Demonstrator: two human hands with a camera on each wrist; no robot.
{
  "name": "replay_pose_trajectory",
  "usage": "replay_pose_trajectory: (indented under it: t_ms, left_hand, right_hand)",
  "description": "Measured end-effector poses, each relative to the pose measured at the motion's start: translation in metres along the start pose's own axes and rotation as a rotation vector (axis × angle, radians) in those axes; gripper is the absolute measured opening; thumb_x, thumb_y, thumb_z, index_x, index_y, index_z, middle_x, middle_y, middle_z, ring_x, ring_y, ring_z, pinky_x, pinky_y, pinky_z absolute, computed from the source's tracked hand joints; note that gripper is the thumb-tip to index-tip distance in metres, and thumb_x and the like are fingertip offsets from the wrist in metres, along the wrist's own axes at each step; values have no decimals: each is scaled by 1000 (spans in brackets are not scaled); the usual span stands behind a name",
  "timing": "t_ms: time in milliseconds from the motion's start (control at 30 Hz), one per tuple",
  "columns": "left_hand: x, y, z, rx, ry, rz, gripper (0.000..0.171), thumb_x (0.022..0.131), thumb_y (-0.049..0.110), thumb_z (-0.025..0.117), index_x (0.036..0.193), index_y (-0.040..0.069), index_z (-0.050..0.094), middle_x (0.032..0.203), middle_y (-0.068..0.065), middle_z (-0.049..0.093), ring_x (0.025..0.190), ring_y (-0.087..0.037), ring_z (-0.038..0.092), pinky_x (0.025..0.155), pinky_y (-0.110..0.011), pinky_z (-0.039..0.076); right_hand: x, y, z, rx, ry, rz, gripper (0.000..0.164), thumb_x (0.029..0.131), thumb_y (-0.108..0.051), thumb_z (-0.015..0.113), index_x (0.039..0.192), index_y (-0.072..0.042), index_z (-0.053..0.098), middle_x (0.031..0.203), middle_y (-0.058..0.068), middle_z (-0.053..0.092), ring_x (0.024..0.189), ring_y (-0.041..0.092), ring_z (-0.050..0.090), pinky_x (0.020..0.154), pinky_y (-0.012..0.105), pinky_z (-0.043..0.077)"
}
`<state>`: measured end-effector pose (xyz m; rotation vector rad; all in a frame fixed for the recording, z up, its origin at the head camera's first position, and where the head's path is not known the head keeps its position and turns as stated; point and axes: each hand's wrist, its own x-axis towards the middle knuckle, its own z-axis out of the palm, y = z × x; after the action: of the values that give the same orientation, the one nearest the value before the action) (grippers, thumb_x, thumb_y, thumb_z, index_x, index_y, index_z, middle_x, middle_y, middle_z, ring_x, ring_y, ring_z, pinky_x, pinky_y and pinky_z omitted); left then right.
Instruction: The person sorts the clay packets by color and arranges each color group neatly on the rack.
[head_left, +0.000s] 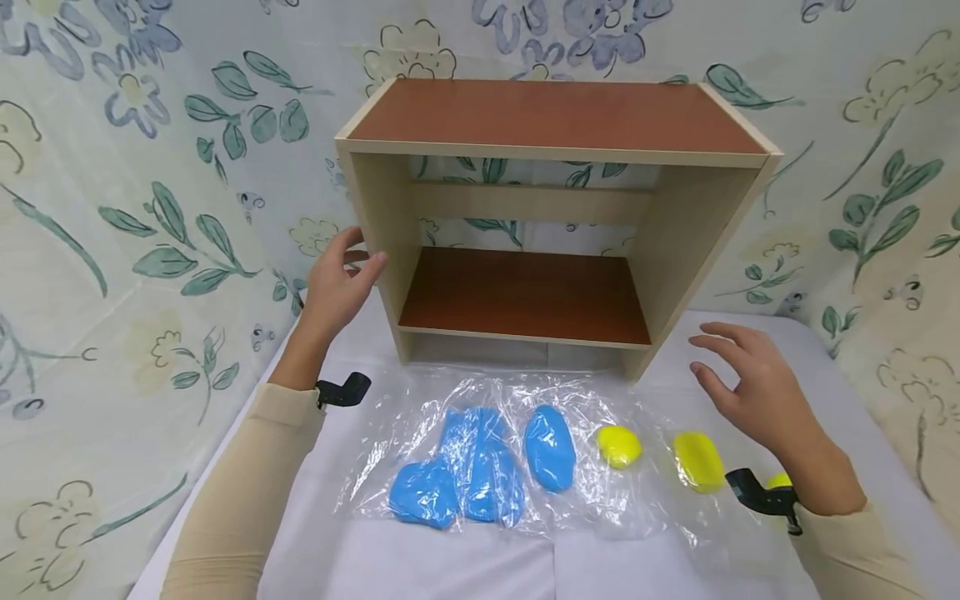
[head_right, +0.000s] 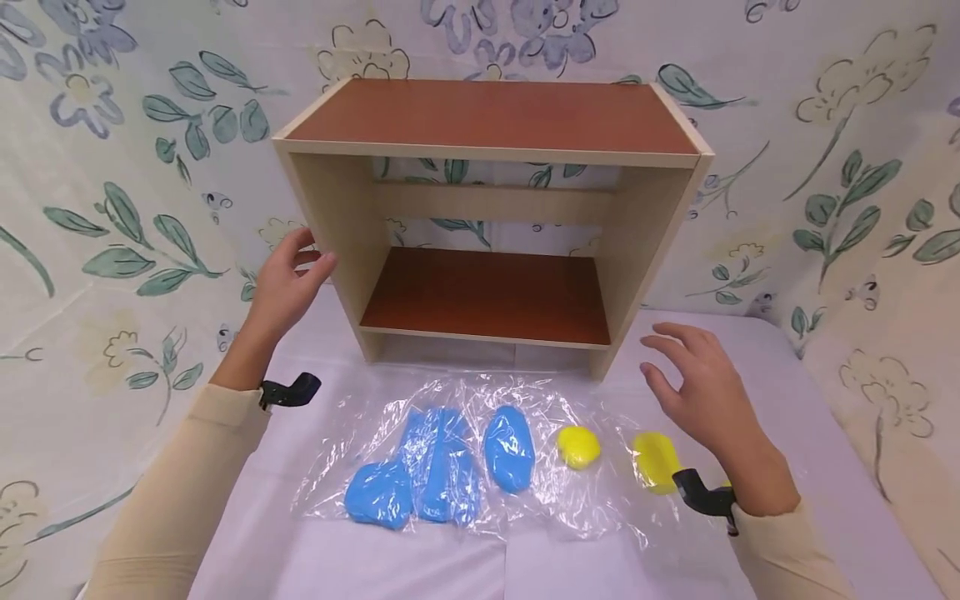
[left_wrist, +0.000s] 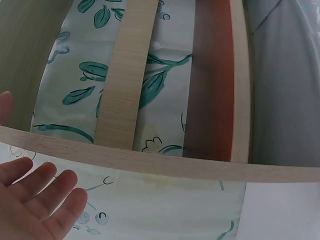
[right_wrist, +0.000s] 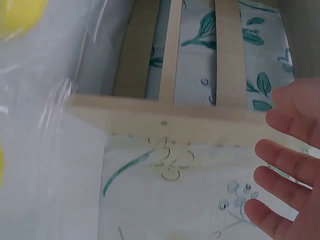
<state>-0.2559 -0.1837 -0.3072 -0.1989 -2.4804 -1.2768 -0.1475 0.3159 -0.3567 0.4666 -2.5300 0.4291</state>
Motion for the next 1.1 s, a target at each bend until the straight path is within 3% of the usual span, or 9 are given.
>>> replay_pose_trajectory:
  t_ms: [233, 467, 700, 833, 1100]
  left_hand:
    - [16, 8, 0, -53, -47, -35, 68, 95, 50, 56, 153, 21, 35, 154, -6, 44, 138, -27, 48, 109, -50, 46]
    - [23, 6, 8, -118, 50, -14, 58, 95, 47, 57, 148, 25, 47, 149, -3, 52, 129, -25, 56, 102, -46, 52]
    - [27, 8, 17, -127, 99, 16, 51, 96, 38, 58, 142, 18, 53, 143, -6, 56, 118, -26, 60, 97, -45, 55]
    - [29, 10, 24, -124, 105, 2, 49, 96, 33, 59, 140, 12, 53, 139, -10, 58, 112, -27, 62, 93, -45, 57]
    - [28, 12, 16, -150, 126, -43, 50, 95, 36, 58, 140, 14, 53, 138, -10, 58, 115, -26, 62, 94, -45, 57]
  right_hand:
    - [-15, 23, -12, -22, 11, 12, 41, 77, 1, 75, 117, 0, 65, 130, 26, 57, 119, 45, 46, 99, 65, 40]
    - [-22, 37, -18, -29, -14, 16, 43, 77, 2, 74, 119, 3, 63, 130, 29, 55, 118, 46, 45, 101, 66, 38]
    - [-30, 46, -27, -70, -108, 68, 42, 81, 1, 72, 121, 4, 60, 131, 31, 52, 117, 49, 43, 93, 71, 38]
    - [-39, 54, -31, -104, -169, 117, 41, 82, -1, 71, 121, 5, 59, 129, 32, 51, 115, 50, 42, 91, 72, 39]
    - [-51, 79, -29, -117, -342, 254, 42, 89, -11, 69, 124, 7, 55, 127, 38, 49, 112, 52, 42, 87, 72, 40]
